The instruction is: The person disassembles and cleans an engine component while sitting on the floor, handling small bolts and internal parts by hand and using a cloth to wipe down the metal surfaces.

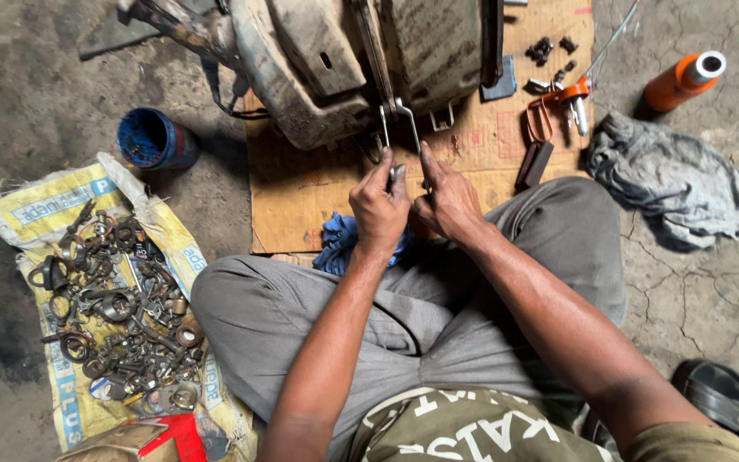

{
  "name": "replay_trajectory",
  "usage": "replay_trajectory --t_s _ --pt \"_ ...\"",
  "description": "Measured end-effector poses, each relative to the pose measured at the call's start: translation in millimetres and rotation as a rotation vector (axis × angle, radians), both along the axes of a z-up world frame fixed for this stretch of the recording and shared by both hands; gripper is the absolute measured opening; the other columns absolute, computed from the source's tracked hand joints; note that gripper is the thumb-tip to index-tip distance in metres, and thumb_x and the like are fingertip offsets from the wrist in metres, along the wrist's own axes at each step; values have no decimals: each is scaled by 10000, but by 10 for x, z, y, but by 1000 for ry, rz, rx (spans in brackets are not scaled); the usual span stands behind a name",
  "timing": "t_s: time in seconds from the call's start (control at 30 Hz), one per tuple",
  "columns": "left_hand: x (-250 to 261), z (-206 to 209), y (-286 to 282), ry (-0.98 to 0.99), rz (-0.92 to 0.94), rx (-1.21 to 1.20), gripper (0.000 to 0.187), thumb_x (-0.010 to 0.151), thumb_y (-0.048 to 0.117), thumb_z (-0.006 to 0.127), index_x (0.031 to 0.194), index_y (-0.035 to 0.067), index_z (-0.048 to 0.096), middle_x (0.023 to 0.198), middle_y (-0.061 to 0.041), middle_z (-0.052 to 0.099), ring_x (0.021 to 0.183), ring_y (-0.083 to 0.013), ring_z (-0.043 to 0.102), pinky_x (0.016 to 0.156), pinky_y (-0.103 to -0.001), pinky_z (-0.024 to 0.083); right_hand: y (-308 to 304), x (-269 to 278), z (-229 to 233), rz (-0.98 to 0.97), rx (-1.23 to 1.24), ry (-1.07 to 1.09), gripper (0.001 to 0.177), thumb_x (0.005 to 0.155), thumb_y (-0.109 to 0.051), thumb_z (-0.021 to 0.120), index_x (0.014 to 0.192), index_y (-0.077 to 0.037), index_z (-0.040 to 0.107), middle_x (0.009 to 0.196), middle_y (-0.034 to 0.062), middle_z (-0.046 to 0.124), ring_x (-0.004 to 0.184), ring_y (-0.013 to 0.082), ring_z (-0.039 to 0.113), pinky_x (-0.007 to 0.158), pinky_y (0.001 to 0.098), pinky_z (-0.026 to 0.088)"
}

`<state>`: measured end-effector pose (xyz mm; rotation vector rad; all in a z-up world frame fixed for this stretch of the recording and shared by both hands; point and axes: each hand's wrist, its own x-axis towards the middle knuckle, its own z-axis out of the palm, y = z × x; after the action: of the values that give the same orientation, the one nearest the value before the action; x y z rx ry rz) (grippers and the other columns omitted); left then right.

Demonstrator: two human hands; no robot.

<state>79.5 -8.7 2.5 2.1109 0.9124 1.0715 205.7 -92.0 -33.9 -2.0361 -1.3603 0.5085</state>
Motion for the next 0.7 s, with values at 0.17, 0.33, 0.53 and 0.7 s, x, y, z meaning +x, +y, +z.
replay_trajectory --t_s 0.17,0.33,0.53,0.7 --pt "9 -227 112 -23 -4 0 350 936 -6 658 1275 -95 661 976 -226 748 836 -301 773 721 -358 613 18 -13 39 -13 -50 12 998 741 -169 720 1618 -63 256 1084 251 655 922 459 646 799 523 537" --pt "113 -214 213 -145 -142 -578 675 899 26 651 1528 28 407 920 -95 751 698 -140 725 627 -288 610 32 -9 1 -9 65 20 886 806 -151 691 1599 -53 310 1085 293 673 971 469 652 840 520 533" --pt "280 -472 548 -288 -216 -696 595 1051 133 581 1613 88 392 964 -19 713 710 -65 579 586 -235 480 180 199 -108 93 317 23 695 1012 -144 640 1608 37 332 1250 357 653 1074 452 682 940 497 548" --pt "248 -671 506 -279 -203 -584 606 1073 161 615 1623 99 369 920 -17 668 763 -57 556 674 -228 507 513 524 236 75 -68 408 559 952 -134 608 1446 112 516 1076 266 707 820 271 709 744 441 588"
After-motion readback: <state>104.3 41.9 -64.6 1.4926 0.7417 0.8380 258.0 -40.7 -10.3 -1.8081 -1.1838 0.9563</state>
